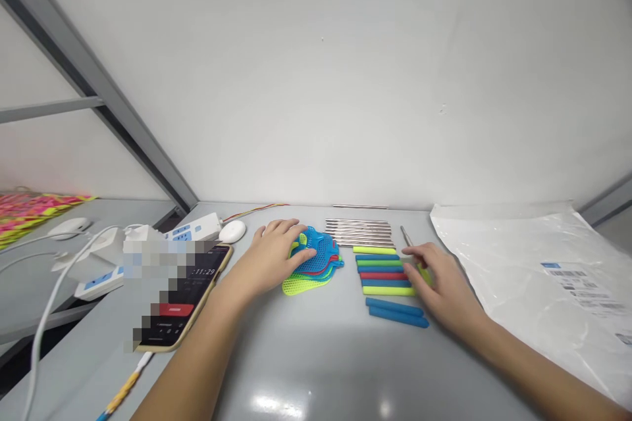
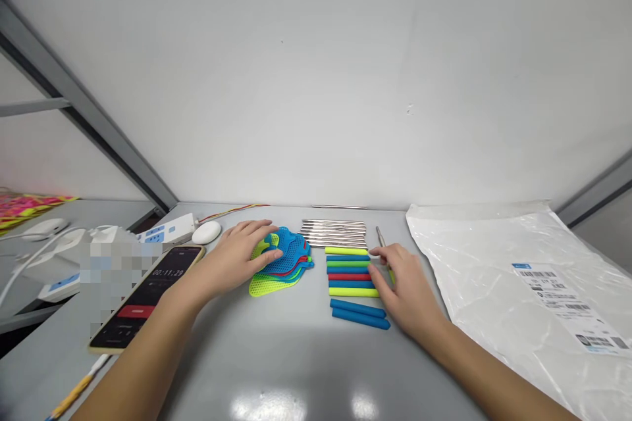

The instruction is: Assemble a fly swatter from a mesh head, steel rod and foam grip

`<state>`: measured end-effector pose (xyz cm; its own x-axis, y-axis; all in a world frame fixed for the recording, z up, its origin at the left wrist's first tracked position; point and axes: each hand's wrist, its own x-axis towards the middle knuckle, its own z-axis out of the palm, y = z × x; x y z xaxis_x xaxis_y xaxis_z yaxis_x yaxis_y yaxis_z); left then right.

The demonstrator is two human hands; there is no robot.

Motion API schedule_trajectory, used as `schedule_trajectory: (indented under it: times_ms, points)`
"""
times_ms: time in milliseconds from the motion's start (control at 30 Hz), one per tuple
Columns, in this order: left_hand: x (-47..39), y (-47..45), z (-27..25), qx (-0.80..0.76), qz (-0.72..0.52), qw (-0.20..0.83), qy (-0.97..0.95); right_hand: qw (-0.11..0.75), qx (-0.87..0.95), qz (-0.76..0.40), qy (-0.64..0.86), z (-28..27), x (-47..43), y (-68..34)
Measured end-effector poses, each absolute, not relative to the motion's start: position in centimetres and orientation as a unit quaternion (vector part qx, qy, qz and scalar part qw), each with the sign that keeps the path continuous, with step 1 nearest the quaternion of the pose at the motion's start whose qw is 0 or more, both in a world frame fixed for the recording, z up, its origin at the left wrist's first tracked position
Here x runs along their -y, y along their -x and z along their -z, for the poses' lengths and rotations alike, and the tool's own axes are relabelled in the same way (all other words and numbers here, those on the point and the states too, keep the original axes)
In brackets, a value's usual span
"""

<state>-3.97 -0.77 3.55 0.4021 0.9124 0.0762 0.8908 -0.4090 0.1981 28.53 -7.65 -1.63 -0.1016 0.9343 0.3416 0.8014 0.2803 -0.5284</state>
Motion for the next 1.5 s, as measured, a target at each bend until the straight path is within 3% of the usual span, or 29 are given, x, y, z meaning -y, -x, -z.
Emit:
schedule_trajectory:
  times_ms: [400, 767, 933, 1100, 1267, 1500]
  points:
    - [0.0, 7.7, -3.7, -0.558, -0.068, 0.104, -0.821, 0.161, 0.634, -0.141, 0.743, 1.8, 6.3, -31.8]
    - [-0.2, 5.4, -2.5, -0.566, -0.084, 0.063, -0.818, 0.124, 0.663, -0.129, 0.727, 3.2, 6.0, -32.0]
    - [-0.6, 5.4, -2.1, -0.577, -0.084, 0.054, -0.811, 0.165, 0.655, -0.138, 0.725, 2.9, 5.9, -31.8]
    - [-0.8, 6.2, -2.8, -0.58, -0.098, 0.05, -0.807, 0.269, 0.655, -0.175, 0.684, 2.2, 6.2, -31.2]
    - [-0.7, 9.0, -3.8, -0.608, -0.073, 0.106, -0.784, 0.338, 0.652, -0.184, 0.653, 1.8, 6.9, -30.7]
    - [-0.4, 10.2, -3.6, -0.624, 0.002, 0.184, -0.76, 0.332, 0.679, -0.185, 0.628, 2.2, 7.4, -30.4]
